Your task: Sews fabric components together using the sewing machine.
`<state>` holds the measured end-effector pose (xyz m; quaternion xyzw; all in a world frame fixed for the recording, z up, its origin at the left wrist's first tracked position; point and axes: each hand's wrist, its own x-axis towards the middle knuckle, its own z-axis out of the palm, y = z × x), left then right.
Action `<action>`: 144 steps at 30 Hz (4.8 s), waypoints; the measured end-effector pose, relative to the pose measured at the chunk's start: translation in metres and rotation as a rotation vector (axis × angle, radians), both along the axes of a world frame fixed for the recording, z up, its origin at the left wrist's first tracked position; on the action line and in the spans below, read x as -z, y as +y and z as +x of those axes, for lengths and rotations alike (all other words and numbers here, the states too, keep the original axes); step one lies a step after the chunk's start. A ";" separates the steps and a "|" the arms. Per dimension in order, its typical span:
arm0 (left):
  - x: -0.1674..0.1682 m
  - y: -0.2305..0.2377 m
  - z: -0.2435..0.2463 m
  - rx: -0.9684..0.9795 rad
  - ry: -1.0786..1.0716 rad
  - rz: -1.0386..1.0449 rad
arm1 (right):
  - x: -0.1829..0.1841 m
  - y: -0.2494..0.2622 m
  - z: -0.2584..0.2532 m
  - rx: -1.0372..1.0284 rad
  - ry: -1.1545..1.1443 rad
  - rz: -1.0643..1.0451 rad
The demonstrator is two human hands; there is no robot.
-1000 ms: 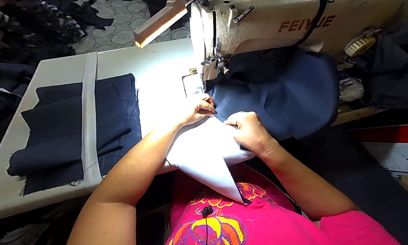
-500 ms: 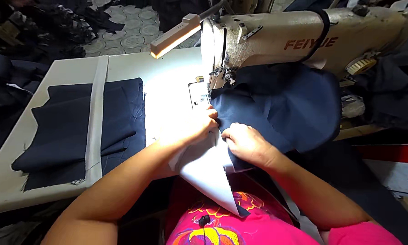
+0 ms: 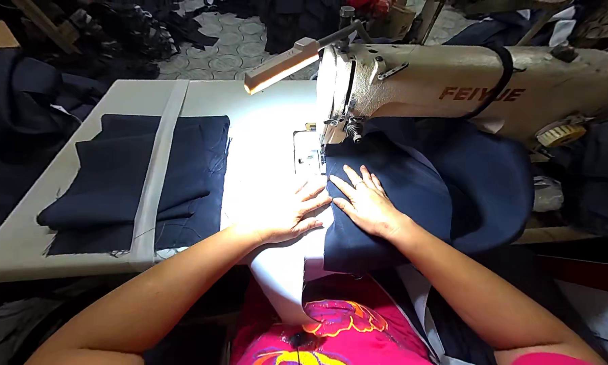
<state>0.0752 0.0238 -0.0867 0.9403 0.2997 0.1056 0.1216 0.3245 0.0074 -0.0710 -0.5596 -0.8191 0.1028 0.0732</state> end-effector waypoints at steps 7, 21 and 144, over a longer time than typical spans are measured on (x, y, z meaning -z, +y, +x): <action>-0.008 0.027 -0.005 0.011 0.004 -0.089 | -0.010 0.018 -0.008 0.117 -0.031 -0.036; -0.008 0.069 -0.005 0.026 0.019 0.000 | -0.011 0.058 -0.003 0.100 0.037 -0.089; -0.036 0.146 0.029 -0.114 0.005 -0.122 | -0.039 -0.038 0.039 0.640 -0.181 -0.009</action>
